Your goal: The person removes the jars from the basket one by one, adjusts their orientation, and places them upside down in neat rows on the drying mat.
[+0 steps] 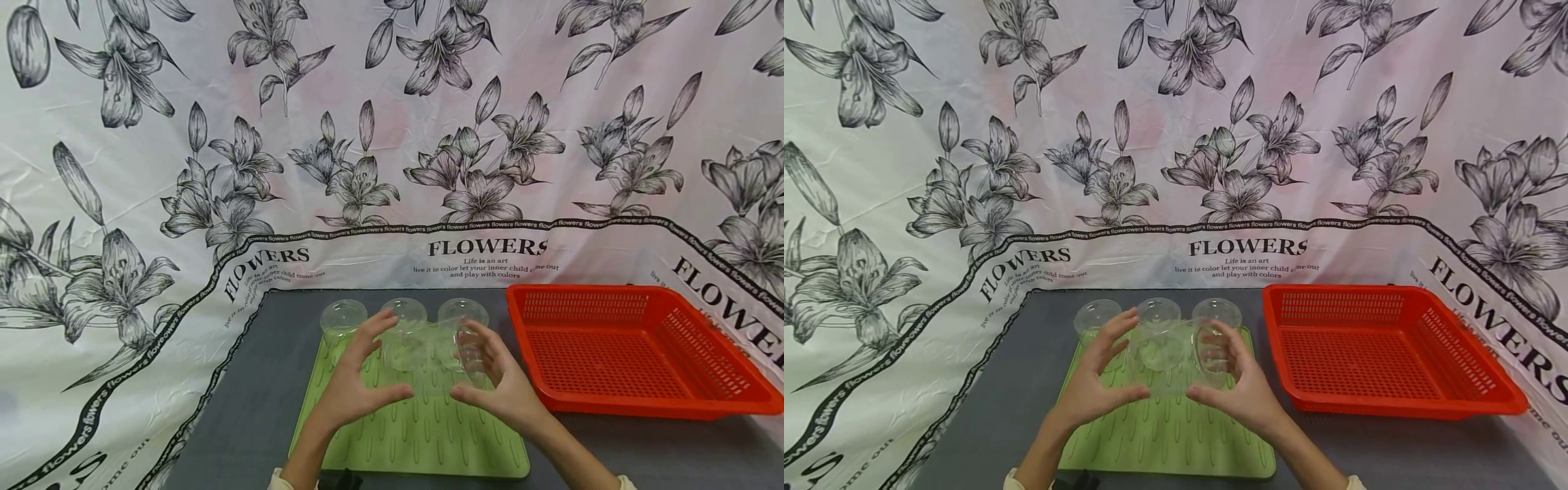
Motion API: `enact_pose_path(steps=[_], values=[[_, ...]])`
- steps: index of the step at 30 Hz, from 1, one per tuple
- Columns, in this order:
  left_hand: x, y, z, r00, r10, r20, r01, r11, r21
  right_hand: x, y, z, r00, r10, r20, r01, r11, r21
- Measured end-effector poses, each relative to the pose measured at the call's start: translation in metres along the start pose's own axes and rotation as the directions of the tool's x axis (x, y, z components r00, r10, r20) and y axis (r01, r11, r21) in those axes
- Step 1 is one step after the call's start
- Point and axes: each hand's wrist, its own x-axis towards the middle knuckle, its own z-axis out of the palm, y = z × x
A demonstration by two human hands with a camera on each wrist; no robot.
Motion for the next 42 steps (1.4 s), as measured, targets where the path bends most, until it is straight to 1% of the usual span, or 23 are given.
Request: enact_pose_path(steps=[2,4,5,9,11,14,18,20,23,29,32,34,36,39,42], values=[[0.002,0.004,0.001,0.999,-0.036,0.016,0.034,0.996,0.079,0.000,0.001,0.002,1.000,-0.020,-0.007,0.020,0.997,-0.070],[0.003,0.006,0.004,0.998,-0.054,0.038,0.047,0.986,0.160,0.000,0.002,0.005,0.999,-0.045,-0.018,0.042,0.989,-0.142],[0.004,0.006,0.005,0.997,-0.053,0.050,0.042,0.979,0.201,0.000,0.003,0.006,0.998,-0.059,-0.024,0.054,0.983,-0.178],[0.005,0.002,0.011,0.996,-0.010,0.091,-0.021,0.944,0.330,0.000,0.003,0.013,0.993,-0.109,-0.039,0.092,0.949,-0.303],[0.005,0.000,0.013,0.995,-0.005,0.102,-0.033,0.929,0.369,0.000,0.002,0.016,0.990,-0.133,-0.038,0.113,0.934,-0.340],[0.004,-0.003,0.015,0.994,-0.014,0.106,-0.030,0.915,0.401,0.000,0.000,0.020,0.987,-0.156,-0.033,0.133,0.920,-0.368],[0.002,-0.005,0.017,0.995,0.000,0.101,-0.043,0.907,0.419,0.001,-0.004,0.022,0.987,-0.158,-0.028,0.135,0.912,-0.388],[0.002,-0.006,0.017,0.995,0.018,0.097,-0.057,0.908,0.416,0.001,-0.005,0.022,0.987,-0.160,-0.026,0.136,0.908,-0.396],[0.001,-0.006,0.017,0.995,0.020,0.094,-0.056,0.916,0.396,0.001,-0.006,0.022,0.985,-0.169,-0.022,0.146,0.905,-0.399],[-0.001,-0.010,0.017,0.997,0.014,0.073,-0.037,0.946,0.323,0.002,-0.006,0.022,0.973,-0.228,-0.032,0.199,0.901,-0.384],[-0.003,-0.012,0.018,0.998,0.002,0.055,-0.017,0.963,0.270,0.001,-0.006,0.023,0.972,-0.230,-0.043,0.199,0.912,-0.359],[-0.004,-0.013,0.019,0.999,-0.009,0.044,-0.001,0.973,0.232,0.001,-0.005,0.023,0.976,-0.210,-0.052,0.180,0.923,-0.340],[-0.004,-0.013,0.020,0.999,-0.024,0.033,0.017,0.981,0.192,0.000,-0.004,0.022,0.981,-0.185,-0.052,0.162,0.942,-0.293],[-0.006,-0.013,0.021,0.999,-0.049,0.019,0.046,0.991,0.125,0.000,-0.002,0.022,0.987,-0.158,-0.031,0.151,0.972,-0.178],[-0.007,-0.012,0.023,0.997,-0.069,0.020,0.067,0.996,0.057,0.001,-0.001,0.023,0.987,-0.161,-0.001,0.160,0.986,-0.053]])
